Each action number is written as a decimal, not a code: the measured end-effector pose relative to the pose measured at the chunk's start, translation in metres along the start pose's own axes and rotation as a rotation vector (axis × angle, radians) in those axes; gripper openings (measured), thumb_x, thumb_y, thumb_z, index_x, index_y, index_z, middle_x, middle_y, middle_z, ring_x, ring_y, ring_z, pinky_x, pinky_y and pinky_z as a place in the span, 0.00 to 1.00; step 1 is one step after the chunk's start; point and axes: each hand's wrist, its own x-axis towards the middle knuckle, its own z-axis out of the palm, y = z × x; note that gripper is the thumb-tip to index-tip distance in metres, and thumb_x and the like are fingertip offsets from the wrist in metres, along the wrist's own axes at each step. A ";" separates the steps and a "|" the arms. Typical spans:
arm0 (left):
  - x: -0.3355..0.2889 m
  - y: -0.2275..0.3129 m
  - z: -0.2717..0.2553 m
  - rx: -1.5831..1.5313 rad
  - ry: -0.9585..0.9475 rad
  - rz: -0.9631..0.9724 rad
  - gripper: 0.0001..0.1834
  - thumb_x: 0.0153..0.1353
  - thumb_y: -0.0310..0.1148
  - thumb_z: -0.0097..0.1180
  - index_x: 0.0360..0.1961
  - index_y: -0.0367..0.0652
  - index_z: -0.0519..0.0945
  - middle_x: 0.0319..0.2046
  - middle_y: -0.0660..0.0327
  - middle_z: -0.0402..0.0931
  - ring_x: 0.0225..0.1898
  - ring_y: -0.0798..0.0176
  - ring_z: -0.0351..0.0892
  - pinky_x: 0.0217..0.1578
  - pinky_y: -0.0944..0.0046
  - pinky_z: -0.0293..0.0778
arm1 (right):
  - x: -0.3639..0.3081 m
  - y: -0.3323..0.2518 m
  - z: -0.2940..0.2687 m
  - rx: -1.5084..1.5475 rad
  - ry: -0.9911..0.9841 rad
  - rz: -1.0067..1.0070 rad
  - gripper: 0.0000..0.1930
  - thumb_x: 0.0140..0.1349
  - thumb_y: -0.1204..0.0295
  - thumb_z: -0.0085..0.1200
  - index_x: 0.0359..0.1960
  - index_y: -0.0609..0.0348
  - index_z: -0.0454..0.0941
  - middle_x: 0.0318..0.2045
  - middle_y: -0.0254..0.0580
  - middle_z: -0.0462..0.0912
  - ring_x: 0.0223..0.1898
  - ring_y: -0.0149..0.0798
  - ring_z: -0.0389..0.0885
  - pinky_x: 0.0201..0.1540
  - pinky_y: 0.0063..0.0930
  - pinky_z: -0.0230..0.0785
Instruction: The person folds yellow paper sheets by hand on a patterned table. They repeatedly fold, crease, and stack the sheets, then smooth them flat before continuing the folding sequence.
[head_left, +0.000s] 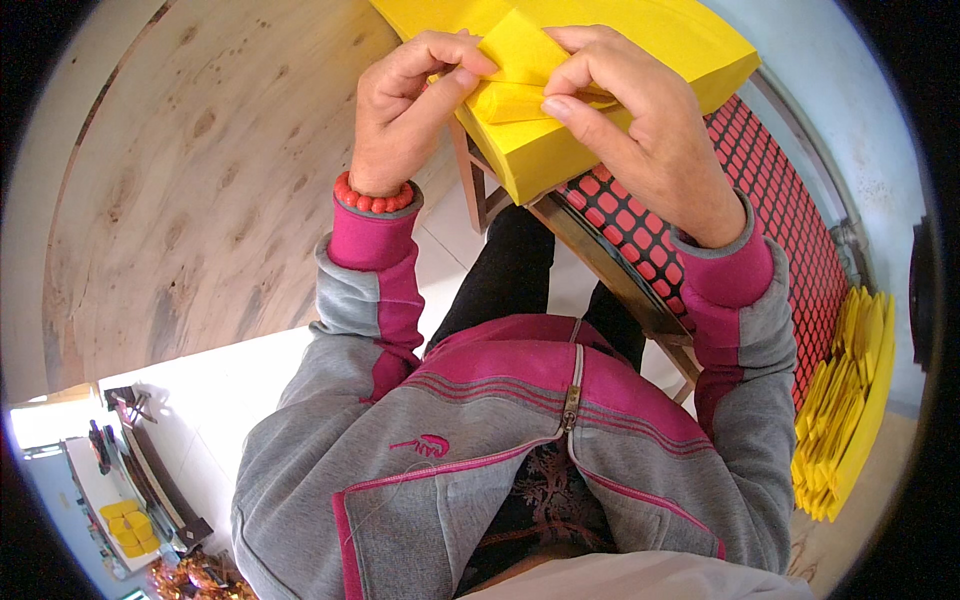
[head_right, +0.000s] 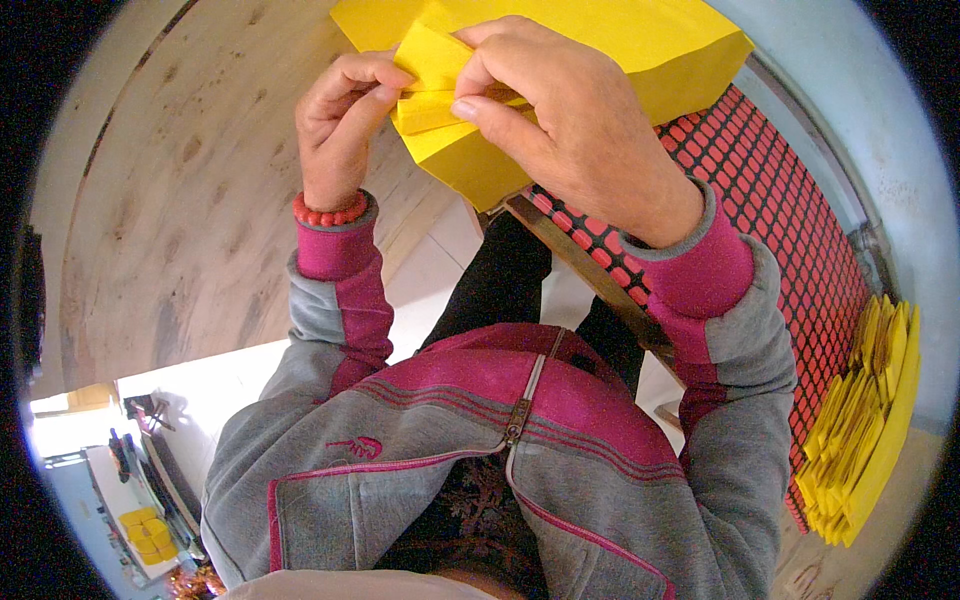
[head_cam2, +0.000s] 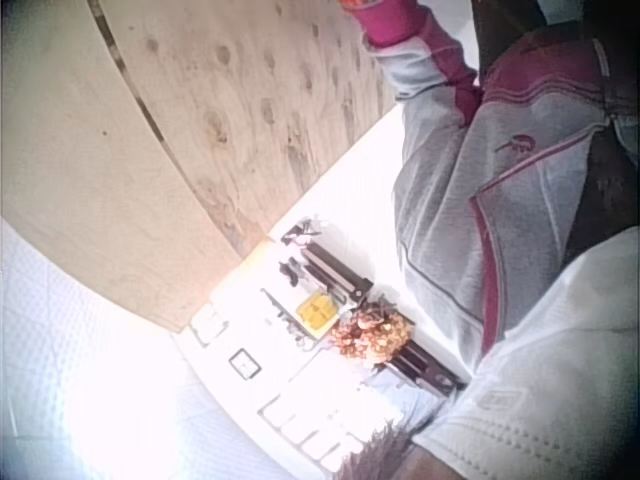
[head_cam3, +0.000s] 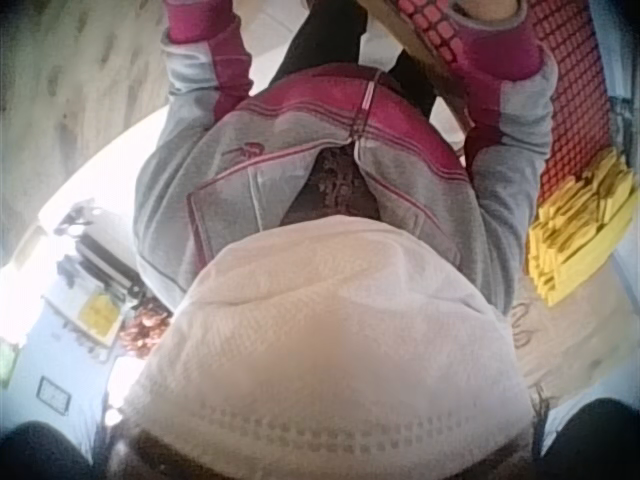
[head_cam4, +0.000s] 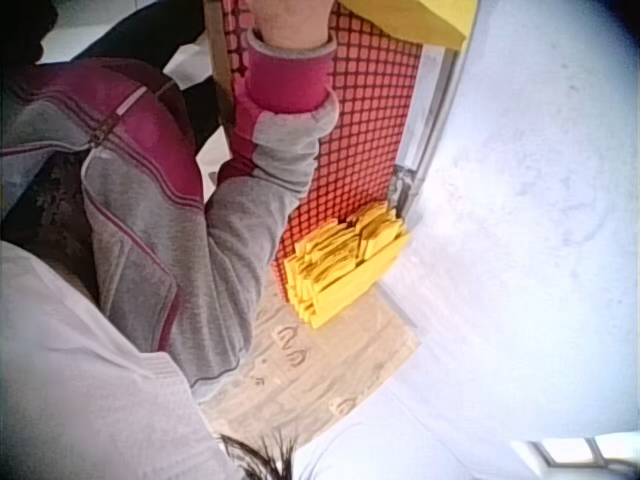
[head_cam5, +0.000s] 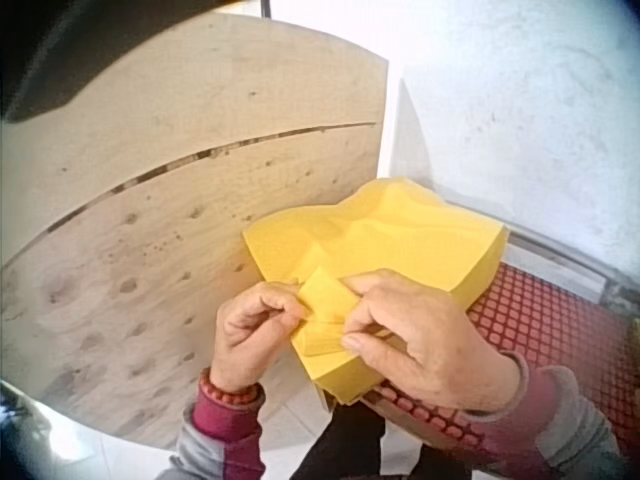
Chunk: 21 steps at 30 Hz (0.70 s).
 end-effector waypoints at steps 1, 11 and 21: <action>0.000 0.002 -0.002 0.009 -0.025 0.004 0.07 0.66 0.21 0.54 0.41 0.37 0.82 0.41 0.62 0.82 0.47 0.67 0.78 0.52 0.66 0.71 | -0.001 -0.001 0.001 0.011 -0.003 0.023 0.06 0.64 0.75 0.58 0.37 0.65 0.76 0.48 0.55 0.80 0.53 0.50 0.80 0.54 0.32 0.69; -0.001 -0.011 -0.001 0.225 -0.179 -0.001 0.11 0.64 0.23 0.52 0.44 0.35 0.85 0.44 0.58 0.83 0.50 0.63 0.78 0.57 0.64 0.68 | 0.003 -0.005 -0.011 0.088 -0.070 0.048 0.10 0.68 0.71 0.55 0.44 0.65 0.78 0.45 0.52 0.81 0.48 0.44 0.81 0.52 0.33 0.73; -0.034 -0.096 -0.002 0.100 -0.011 -0.031 0.13 0.68 0.24 0.51 0.48 0.32 0.83 0.48 0.54 0.83 0.52 0.62 0.80 0.58 0.66 0.70 | -0.104 -0.006 0.020 0.232 0.052 0.040 0.06 0.63 0.73 0.61 0.37 0.62 0.79 0.43 0.48 0.82 0.44 0.42 0.83 0.45 0.29 0.74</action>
